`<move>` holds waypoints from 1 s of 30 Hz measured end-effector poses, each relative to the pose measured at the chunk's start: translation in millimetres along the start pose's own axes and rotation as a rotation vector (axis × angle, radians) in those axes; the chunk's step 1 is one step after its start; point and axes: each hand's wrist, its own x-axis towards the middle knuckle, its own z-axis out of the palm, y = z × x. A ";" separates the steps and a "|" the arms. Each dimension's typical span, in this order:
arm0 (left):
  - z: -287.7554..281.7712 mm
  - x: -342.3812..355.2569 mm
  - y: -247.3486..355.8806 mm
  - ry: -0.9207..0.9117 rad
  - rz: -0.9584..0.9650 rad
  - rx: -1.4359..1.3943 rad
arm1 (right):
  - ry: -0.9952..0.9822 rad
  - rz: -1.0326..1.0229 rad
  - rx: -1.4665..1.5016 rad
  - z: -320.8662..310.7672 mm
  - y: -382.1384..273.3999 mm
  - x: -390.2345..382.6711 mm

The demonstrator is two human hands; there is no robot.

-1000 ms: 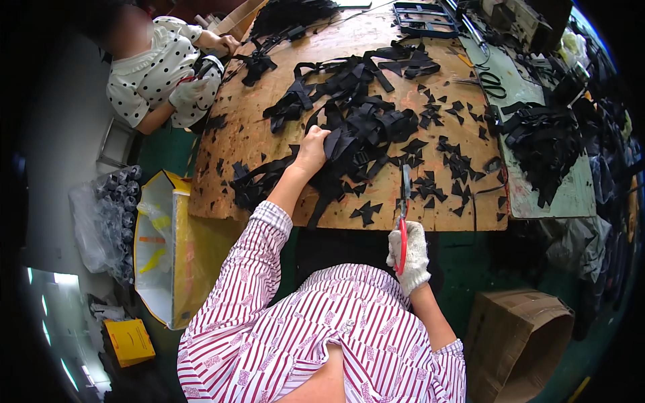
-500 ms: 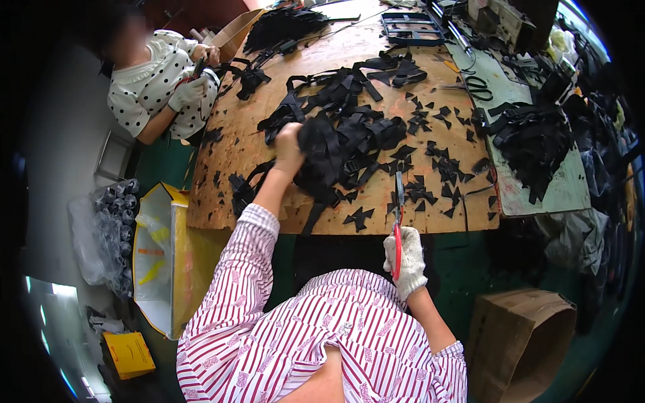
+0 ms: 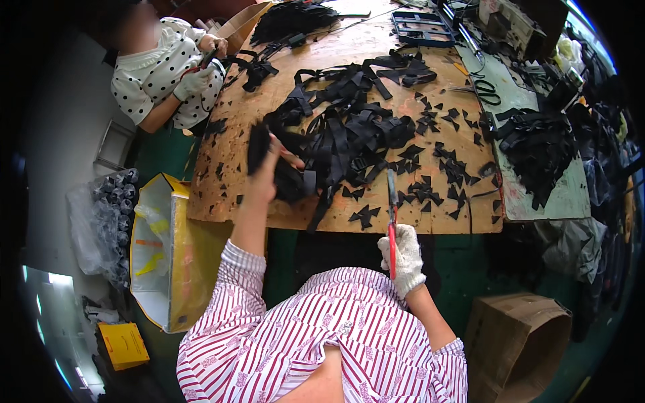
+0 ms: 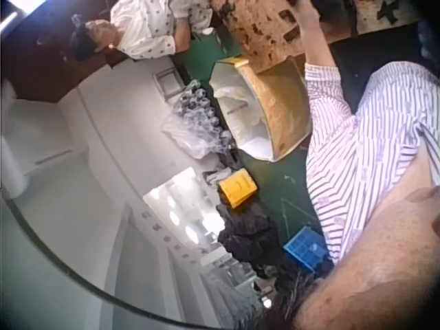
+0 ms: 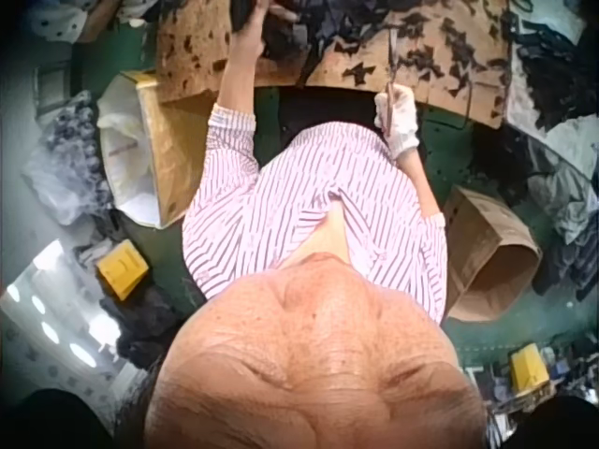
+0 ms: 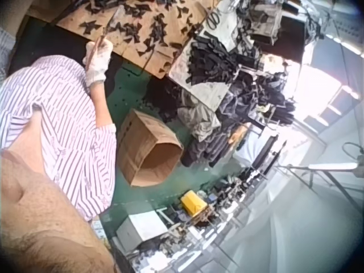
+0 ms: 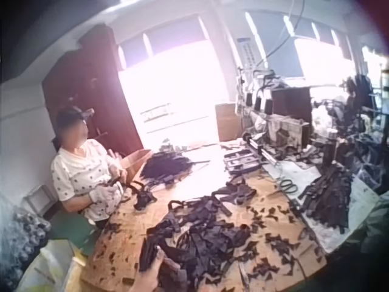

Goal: The person uses red-handled scissors to cut black fabric straps into smaller pieces on a wooden workbench. They repeatedly pick up straps, cut them, and place the cut pieces into a yellow bin.

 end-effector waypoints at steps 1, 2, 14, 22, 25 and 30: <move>10.2 -10.2 -12.2 -0.041 0.047 0.037 | -0.010 0.003 -0.027 0.7 -3.5 -1.2; 12.8 -14.3 -22.6 -0.132 0.022 0.037 | -0.019 0.006 -0.054 1.4 -8.0 -3.6; 30.7 -41.1 -73.1 -0.302 0.271 0.627 | -0.075 -0.337 -0.724 1.0 -4.5 -2.7; 44.5 -40.7 -81.8 -0.247 0.274 0.399 | -0.085 -0.323 -0.829 5.0 -19.2 -10.3; 48.5 -40.0 -84.9 -0.234 0.171 0.107 | -0.098 -0.299 -0.828 5.8 -19.8 -8.1; 56.7 -51.3 -77.8 -0.229 0.134 0.164 | -0.098 -0.194 -0.696 6.7 -14.5 -4.0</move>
